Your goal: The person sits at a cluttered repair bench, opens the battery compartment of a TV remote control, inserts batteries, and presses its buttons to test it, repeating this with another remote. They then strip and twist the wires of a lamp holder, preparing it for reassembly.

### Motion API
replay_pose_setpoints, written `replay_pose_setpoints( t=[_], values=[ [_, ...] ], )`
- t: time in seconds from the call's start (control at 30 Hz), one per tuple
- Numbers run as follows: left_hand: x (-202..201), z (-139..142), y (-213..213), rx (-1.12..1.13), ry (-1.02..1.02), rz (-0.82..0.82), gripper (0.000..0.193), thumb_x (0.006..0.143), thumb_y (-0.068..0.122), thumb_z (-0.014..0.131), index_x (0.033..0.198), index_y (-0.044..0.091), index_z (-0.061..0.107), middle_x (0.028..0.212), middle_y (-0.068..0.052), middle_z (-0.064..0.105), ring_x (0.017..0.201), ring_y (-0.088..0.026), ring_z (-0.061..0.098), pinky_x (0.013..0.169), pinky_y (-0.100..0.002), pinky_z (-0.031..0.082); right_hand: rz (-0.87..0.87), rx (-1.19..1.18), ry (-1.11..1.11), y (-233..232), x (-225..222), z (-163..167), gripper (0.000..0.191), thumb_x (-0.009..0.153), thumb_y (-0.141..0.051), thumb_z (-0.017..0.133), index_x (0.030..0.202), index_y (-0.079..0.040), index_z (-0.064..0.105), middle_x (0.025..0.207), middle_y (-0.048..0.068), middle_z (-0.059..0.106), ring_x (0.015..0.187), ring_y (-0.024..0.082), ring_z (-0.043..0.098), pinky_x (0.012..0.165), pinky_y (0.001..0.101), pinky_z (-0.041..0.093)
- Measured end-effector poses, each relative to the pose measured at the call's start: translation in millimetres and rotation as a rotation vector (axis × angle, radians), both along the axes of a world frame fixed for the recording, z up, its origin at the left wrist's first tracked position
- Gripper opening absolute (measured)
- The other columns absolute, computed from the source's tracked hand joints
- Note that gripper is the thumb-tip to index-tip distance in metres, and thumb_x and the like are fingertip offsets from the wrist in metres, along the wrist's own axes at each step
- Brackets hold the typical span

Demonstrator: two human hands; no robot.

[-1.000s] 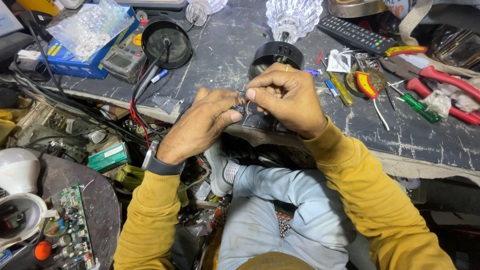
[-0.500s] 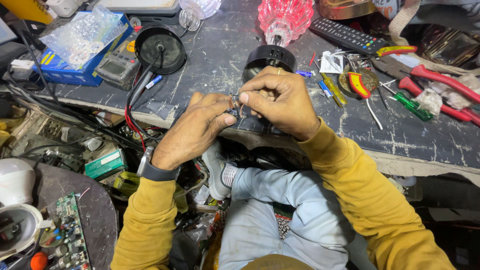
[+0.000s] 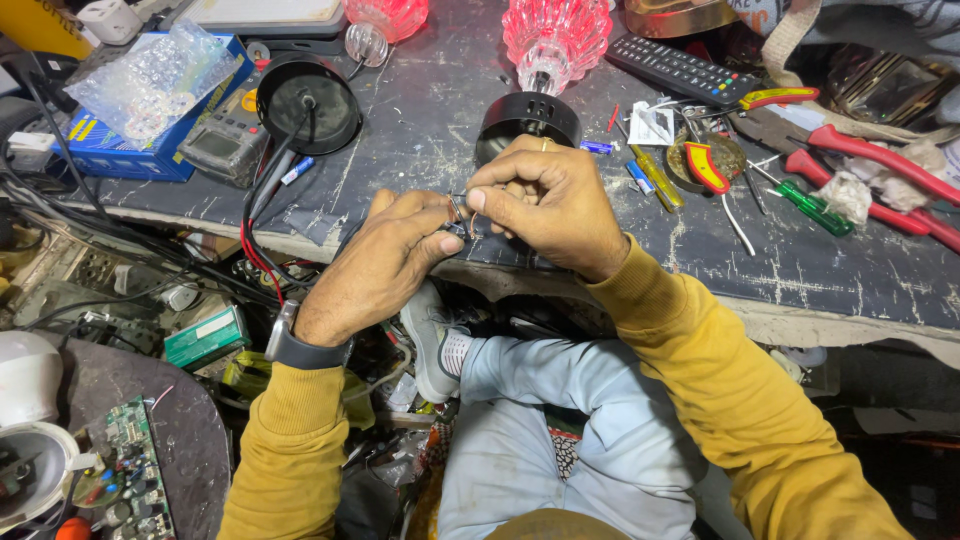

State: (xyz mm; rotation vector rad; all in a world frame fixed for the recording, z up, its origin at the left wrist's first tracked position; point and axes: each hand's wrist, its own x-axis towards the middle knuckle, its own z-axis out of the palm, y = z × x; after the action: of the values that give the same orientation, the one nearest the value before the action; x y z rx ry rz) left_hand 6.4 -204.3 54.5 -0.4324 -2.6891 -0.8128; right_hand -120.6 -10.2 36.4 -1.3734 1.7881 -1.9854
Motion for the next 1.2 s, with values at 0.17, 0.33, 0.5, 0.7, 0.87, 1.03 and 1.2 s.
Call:
replay_pose_setpoints(
  t=[0.17, 0.33, 0.5, 0.7, 0.87, 1.03, 1.2],
  values=[
    [0.1, -0.1, 0.1, 0.001, 0.010, 0.001, 0.030, 0.101, 0.025, 0.061, 0.124, 0.008, 0.070, 0.126, -0.013, 0.064, 0.108, -0.035, 0.051, 0.098, -0.042, 0.042, -0.006, 0.003, 0.008, -0.3, 0.0, 0.1, 0.010, 0.096, -0.005, 0.076, 0.102, 0.002, 0.076, 0.094, 0.003, 0.067, 0.071, 0.005, 0.062, 0.061, 0.0194, 0.049],
    [0.2, -0.8, -0.1, 0.003, 0.010, 0.005, 0.030, 0.101, 0.026, 0.061, 0.124, 0.007, 0.070, 0.126, -0.013, 0.064, 0.108, -0.034, 0.051, 0.098, -0.042, 0.043, -0.015, 0.007, 0.016, -0.1, -0.5, -0.6, 0.010, 0.095, -0.006, 0.077, 0.101, 0.002, 0.076, 0.093, 0.003, 0.066, 0.071, 0.005, 0.062, 0.061, 0.0196, 0.049],
    [0.3, -1.0, -0.2, 0.010, 0.008, 0.006, 0.031, 0.101, 0.026, 0.062, 0.123, 0.006, 0.069, 0.125, -0.012, 0.064, 0.108, -0.034, 0.051, 0.098, -0.042, 0.043, -0.033, 0.025, 0.022, 0.4, -0.6, -1.7, 0.010, 0.095, -0.006, 0.077, 0.102, 0.001, 0.077, 0.093, 0.002, 0.067, 0.071, 0.004, 0.061, 0.061, 0.0193, 0.048],
    [0.0, 0.5, 0.1, 0.004, 0.019, 0.007, 0.031, 0.100, 0.026, 0.062, 0.123, 0.006, 0.069, 0.124, -0.013, 0.064, 0.108, -0.035, 0.052, 0.097, -0.043, 0.043, -0.027, 0.022, 0.015, 0.1, -0.5, -0.5, 0.010, 0.095, -0.007, 0.077, 0.101, 0.001, 0.077, 0.092, 0.002, 0.066, 0.071, 0.004, 0.061, 0.061, 0.0192, 0.048],
    [-0.4, 1.3, -0.4, 0.005, 0.018, 0.008, 0.031, 0.100, 0.026, 0.062, 0.121, 0.005, 0.068, 0.124, -0.013, 0.064, 0.108, -0.035, 0.052, 0.097, -0.043, 0.044, -0.037, 0.029, 0.018, -0.6, -0.1, 0.3, 0.010, 0.094, -0.007, 0.077, 0.101, 0.001, 0.077, 0.091, 0.002, 0.066, 0.070, 0.003, 0.059, 0.060, 0.0191, 0.046],
    [-1.2, 1.0, 0.4, -0.002, -0.001, 0.014, 0.030, 0.099, 0.026, 0.062, 0.120, 0.006, 0.069, 0.123, -0.013, 0.064, 0.107, -0.035, 0.051, 0.097, -0.043, 0.043, -0.035, 0.042, 0.033, 0.2, -0.4, 0.9, 0.009, 0.095, -0.006, 0.077, 0.100, 0.000, 0.078, 0.091, 0.002, 0.066, 0.070, 0.003, 0.059, 0.060, 0.0190, 0.045],
    [-1.1, 1.1, 0.3, -0.006, 0.009, 0.006, 0.031, 0.100, 0.027, 0.061, 0.121, 0.005, 0.069, 0.124, -0.013, 0.064, 0.107, -0.035, 0.051, 0.097, -0.043, 0.043, -0.029, 0.028, 0.007, -0.3, 0.1, 1.1, 0.009, 0.094, -0.006, 0.076, 0.101, 0.000, 0.077, 0.092, 0.001, 0.066, 0.071, 0.003, 0.060, 0.060, 0.0188, 0.046]
  ],
)
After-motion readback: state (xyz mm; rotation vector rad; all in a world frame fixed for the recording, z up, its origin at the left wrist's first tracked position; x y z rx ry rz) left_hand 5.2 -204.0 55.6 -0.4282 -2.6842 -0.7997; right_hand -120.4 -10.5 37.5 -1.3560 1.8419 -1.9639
